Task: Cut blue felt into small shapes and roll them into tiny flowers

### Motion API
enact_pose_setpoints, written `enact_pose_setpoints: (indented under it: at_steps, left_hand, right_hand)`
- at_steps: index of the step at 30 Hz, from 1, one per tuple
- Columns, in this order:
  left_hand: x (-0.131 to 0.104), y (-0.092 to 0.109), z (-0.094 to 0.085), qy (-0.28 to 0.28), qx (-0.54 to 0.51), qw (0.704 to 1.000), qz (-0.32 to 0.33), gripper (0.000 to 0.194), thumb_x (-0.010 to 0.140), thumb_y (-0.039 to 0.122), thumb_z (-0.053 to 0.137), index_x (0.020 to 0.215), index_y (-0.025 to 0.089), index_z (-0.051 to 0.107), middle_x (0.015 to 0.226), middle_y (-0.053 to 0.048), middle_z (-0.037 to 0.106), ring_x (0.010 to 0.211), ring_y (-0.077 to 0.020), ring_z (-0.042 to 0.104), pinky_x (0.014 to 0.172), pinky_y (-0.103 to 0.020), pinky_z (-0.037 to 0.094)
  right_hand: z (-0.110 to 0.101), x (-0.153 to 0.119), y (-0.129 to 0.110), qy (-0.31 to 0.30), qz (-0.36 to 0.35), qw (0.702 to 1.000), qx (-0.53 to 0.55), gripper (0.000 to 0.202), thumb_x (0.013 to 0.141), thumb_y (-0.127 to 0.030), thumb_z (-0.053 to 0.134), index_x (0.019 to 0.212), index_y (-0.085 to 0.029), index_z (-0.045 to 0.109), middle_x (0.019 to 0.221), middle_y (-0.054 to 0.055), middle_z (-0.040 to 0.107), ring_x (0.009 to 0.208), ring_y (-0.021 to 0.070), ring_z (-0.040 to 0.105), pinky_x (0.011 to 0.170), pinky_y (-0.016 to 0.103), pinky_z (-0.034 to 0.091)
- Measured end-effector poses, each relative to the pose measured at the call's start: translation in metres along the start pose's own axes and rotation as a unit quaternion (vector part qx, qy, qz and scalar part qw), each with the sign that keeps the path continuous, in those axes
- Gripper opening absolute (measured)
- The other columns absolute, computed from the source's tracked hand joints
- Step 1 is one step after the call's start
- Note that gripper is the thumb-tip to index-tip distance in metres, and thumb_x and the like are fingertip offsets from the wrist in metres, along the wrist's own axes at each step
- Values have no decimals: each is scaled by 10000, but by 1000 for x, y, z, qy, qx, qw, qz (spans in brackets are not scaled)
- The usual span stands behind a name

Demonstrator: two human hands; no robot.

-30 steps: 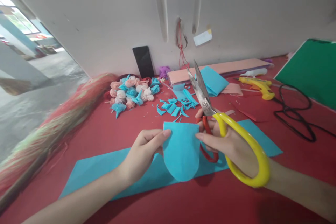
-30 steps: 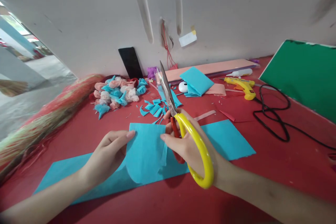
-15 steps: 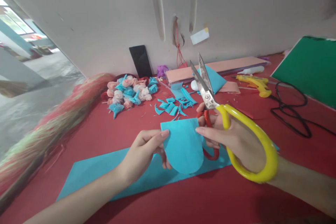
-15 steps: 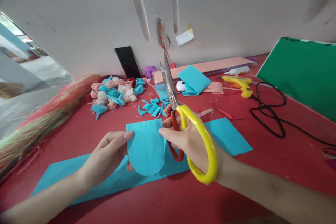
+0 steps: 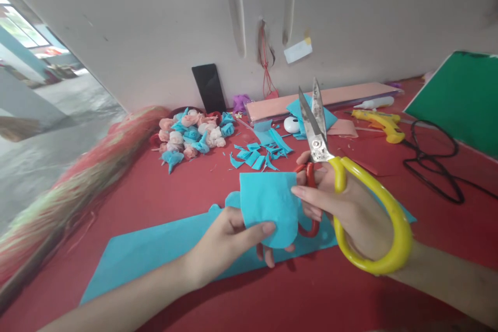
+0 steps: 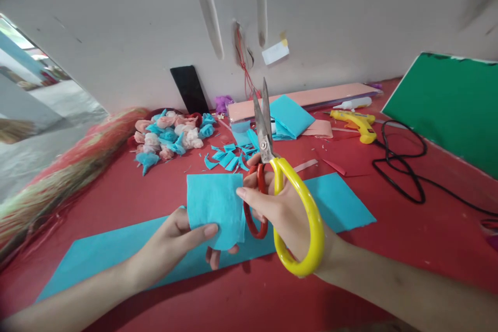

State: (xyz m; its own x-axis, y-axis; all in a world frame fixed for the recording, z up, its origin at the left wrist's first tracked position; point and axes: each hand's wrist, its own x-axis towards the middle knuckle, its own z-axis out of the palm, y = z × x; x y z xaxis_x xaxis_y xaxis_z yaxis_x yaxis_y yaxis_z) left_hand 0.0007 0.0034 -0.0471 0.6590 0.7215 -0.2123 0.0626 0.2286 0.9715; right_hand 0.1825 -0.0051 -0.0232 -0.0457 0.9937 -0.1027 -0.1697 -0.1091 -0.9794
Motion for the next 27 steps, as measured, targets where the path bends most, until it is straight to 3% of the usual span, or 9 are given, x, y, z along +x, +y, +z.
enact_pose_setpoints:
  at_steps: [7,11,14,16,19,21,23,25,27]
  left_hand:
    - [1,5,-11,111,-8,993,25,280,731,437,640,756,161,680,713,-20,656,692,-164,586,675,-256,475]
    - [1,22,-18,-9,65,997,-46,239,751,333,638,619,134,638,550,3,576,499,-102,512,495,-201,440]
    - [-2,29,-20,-119,110,983,-81,237,793,288,589,624,127,634,541,0,598,499,-104,553,538,-210,475]
    - [-3,28,-18,-148,146,973,-103,218,792,273,588,642,124,640,537,5,610,498,-102,582,548,-199,484]
    - [-3,23,-13,-94,210,967,-108,251,828,274,529,673,124,659,497,18,601,387,-81,562,414,-155,424]
    - [-3,20,-11,-3,279,960,-8,224,839,210,489,805,143,700,655,-20,688,483,-109,637,441,-162,463]
    - [-4,18,-13,88,368,911,165,276,815,105,472,947,187,699,983,-60,701,771,-160,691,625,-201,541]
    - [-7,17,-17,157,462,815,314,398,781,10,449,1015,236,678,1257,-50,569,1038,-193,615,805,-242,532]
    - [-11,17,-21,197,543,718,389,455,775,-25,430,1024,275,664,1395,-13,421,1142,-211,546,870,-271,516]
  right_hand:
    - [-7,5,10,-70,-8,996,-63,274,700,-169,618,935,-237,495,661,-74,497,548,63,468,474,176,382]
    - [-9,9,14,-111,-16,988,-110,315,667,-100,610,914,-254,491,668,-79,515,588,72,504,512,174,413]
    - [-7,4,5,-158,27,977,-143,333,658,-20,557,902,-232,478,665,-78,493,605,66,496,527,170,395]
    - [-4,-1,-2,-187,58,966,-171,331,660,-13,552,902,-224,472,679,-77,494,586,61,474,523,179,379]
    - [-2,-5,-5,-159,60,973,-157,230,736,-152,599,919,-227,482,706,-71,498,537,50,423,484,181,356]
    - [-4,-2,-5,-108,39,986,-120,171,788,-293,576,917,-234,480,614,-89,449,457,44,355,424,179,320]
    - [-7,4,-6,-41,4,994,-101,196,791,-370,557,897,-230,469,526,-104,394,412,49,318,392,182,301]
    - [-9,11,-9,14,-27,994,-102,263,754,-414,580,884,-222,455,525,-98,425,419,56,344,396,188,314]
    - [-9,13,-10,22,-30,994,-102,320,723,-439,607,893,-221,447,575,-88,462,444,56,365,406,185,326]
